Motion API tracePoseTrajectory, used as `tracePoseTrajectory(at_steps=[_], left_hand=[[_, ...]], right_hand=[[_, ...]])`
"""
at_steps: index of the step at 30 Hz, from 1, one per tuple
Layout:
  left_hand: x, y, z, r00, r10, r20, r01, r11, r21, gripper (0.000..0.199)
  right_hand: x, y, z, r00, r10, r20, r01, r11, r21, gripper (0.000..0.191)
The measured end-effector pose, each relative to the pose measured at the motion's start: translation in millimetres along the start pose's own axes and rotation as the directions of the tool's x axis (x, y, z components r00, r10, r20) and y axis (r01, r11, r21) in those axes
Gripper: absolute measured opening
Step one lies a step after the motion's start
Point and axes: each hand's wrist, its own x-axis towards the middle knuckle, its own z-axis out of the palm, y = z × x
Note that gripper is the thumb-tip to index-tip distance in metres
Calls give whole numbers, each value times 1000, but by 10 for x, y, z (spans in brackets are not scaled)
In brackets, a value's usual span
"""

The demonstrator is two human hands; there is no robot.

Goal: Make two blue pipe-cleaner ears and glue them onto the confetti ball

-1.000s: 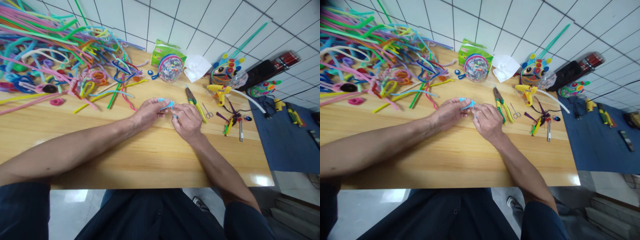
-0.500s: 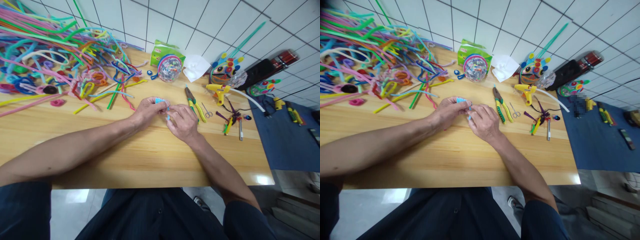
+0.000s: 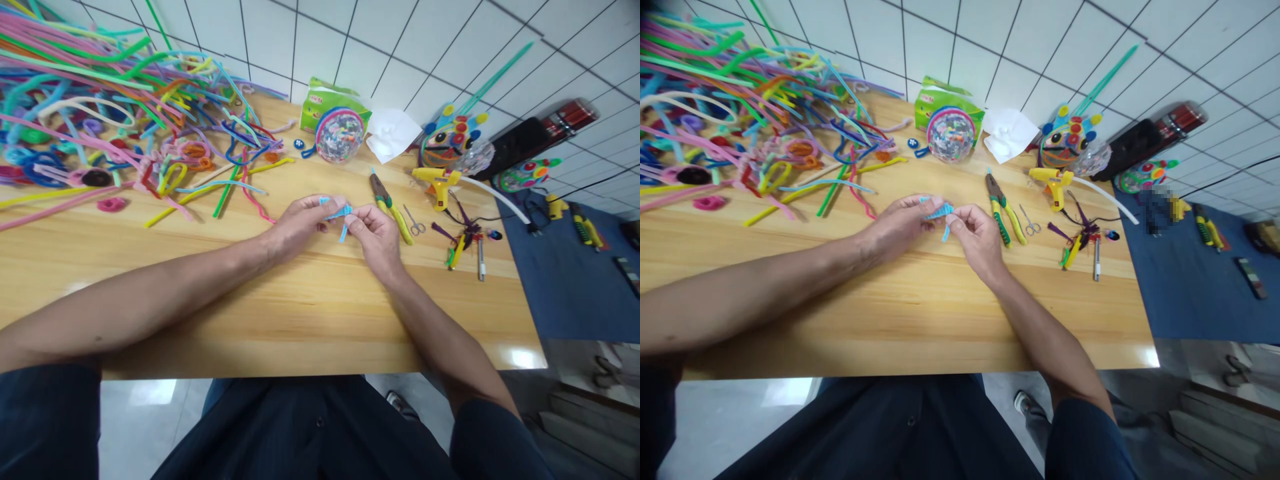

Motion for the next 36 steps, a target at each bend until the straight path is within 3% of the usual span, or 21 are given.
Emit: tracePoseTrajectory(at_steps=[8, 20, 28, 36], left_hand=[[24, 66, -59, 996, 80, 35, -87, 959, 269, 29], [52, 50, -69, 999, 3, 36, -12, 970, 243, 25], [41, 38, -72, 999, 29, 36, -37, 969, 246, 25], [38, -7, -78, 997, 25, 67, -38, 979, 201, 37]], right_hand=[[-10, -8, -53, 1000, -24, -17, 21, 987, -157, 19], [-24, -26, -54, 963, -269, 9, 248, 876, -413, 12], [7, -71, -96, 997, -67, 38, 75, 959, -274, 15], [68, -68, -140, 992, 81, 99, -76, 996, -56, 16]])
